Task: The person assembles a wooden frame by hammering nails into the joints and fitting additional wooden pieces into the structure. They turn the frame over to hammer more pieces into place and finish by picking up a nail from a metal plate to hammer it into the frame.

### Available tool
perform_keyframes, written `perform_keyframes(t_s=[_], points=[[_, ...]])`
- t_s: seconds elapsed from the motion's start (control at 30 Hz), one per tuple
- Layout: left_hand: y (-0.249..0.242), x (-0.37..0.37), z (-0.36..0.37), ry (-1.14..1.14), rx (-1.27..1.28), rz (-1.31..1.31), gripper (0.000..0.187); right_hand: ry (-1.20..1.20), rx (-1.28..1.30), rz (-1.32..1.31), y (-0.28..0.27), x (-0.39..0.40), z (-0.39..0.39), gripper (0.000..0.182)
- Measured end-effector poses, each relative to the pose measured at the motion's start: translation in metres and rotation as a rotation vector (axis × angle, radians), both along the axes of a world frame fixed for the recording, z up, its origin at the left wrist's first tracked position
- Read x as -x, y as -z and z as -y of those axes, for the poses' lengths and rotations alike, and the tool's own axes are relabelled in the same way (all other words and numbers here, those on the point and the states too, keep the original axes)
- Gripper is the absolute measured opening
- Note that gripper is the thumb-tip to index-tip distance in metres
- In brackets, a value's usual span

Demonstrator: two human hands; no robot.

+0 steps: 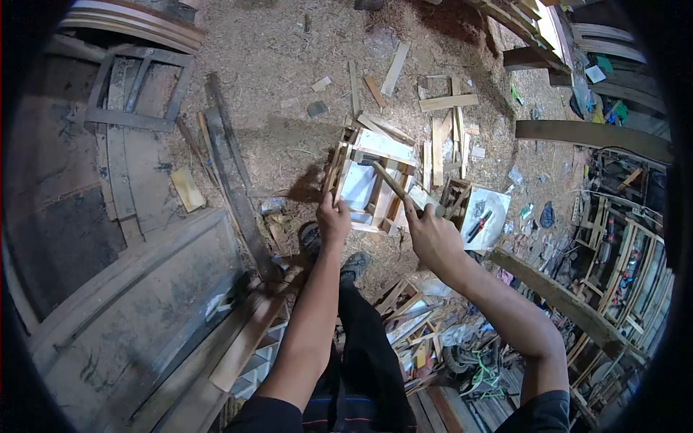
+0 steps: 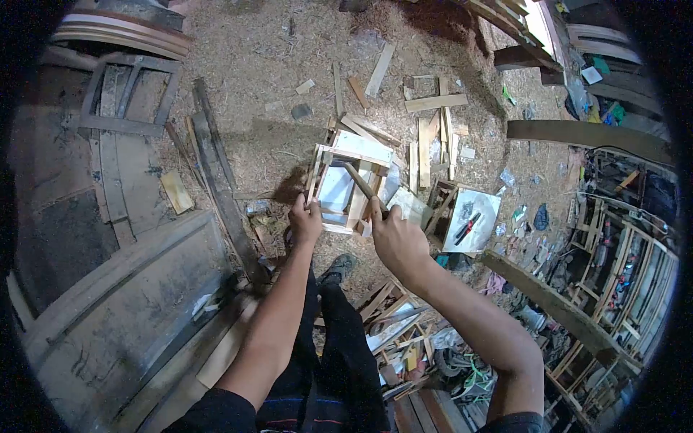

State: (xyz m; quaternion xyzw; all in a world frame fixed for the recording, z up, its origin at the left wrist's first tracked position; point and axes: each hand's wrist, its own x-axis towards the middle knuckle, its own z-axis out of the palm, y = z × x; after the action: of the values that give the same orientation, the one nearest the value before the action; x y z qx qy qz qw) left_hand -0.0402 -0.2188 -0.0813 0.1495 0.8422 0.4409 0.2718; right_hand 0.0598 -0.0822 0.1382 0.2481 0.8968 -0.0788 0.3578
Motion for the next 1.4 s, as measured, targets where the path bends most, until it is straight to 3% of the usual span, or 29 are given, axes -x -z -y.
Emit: perform_keyframes(t_s=[0.6, 0.67, 0.73, 0.8, 0.87, 0.9, 0.93, 1.0, 1.07, 1.13, 1.27, 1.4], points=[[-0.005, 0.009, -0.007, 0.059, 0.051, -0.007, 0.037, -0.027, 0.061, 0.058, -0.020, -0.006, -0.023, 0.057], [-0.015, 0.007, -0.008, 0.022, 0.039, -0.033, 0.028, 0.043, 0.101, 0.009, -0.024, -0.010, -0.020, 0.058], [0.004, 0.012, -0.005, 0.017, 0.014, -0.078, 0.026, 0.125, 0.109, 0.004, -0.030, -0.021, -0.012, 0.057], [0.005, 0.030, -0.007, 0.173, -0.006, -0.094, 0.021, 0.195, 0.115, -0.009, -0.030, -0.040, -0.003, 0.056], [0.003, 0.055, -0.017, 0.251, -0.009, -0.144, 0.020, 0.355, 0.208, -0.302, -0.018, -0.071, 0.006, 0.054], [0.007, 0.070, -0.025, 0.307, 0.052, -0.013, 0.024, 0.413, 0.276, -0.405, -0.014, -0.082, 0.009, 0.053], [-0.033, 0.087, -0.042, 0.331, 0.107, 0.149, 0.028, 0.403, 0.294, -0.399, -0.006, -0.095, 0.012, 0.053], [-0.030, 0.107, -0.063, 0.447, -0.064, -0.070, 0.033, 0.379, 0.296, -0.647, 0.011, -0.117, 0.017, 0.051], [-0.067, 0.115, -0.084, 0.472, 0.045, -0.051, 0.035, 0.484, 0.324, -0.506, 0.016, -0.123, 0.029, 0.049], [-0.075, 0.122, -0.104, 0.602, 0.081, -0.114, 0.031, 0.498, 0.328, -0.532, 0.027, -0.125, 0.034, 0.047], [-0.091, 0.108, -0.119, 0.655, 0.173, -0.184, 0.040, 0.471, 0.267, -0.691, 0.040, -0.121, 0.033, 0.050], [-0.088, 0.087, -0.120, 0.666, 0.144, -0.445, 0.042, 0.477, 0.220, -0.672, 0.048, -0.127, 0.020, 0.053]])
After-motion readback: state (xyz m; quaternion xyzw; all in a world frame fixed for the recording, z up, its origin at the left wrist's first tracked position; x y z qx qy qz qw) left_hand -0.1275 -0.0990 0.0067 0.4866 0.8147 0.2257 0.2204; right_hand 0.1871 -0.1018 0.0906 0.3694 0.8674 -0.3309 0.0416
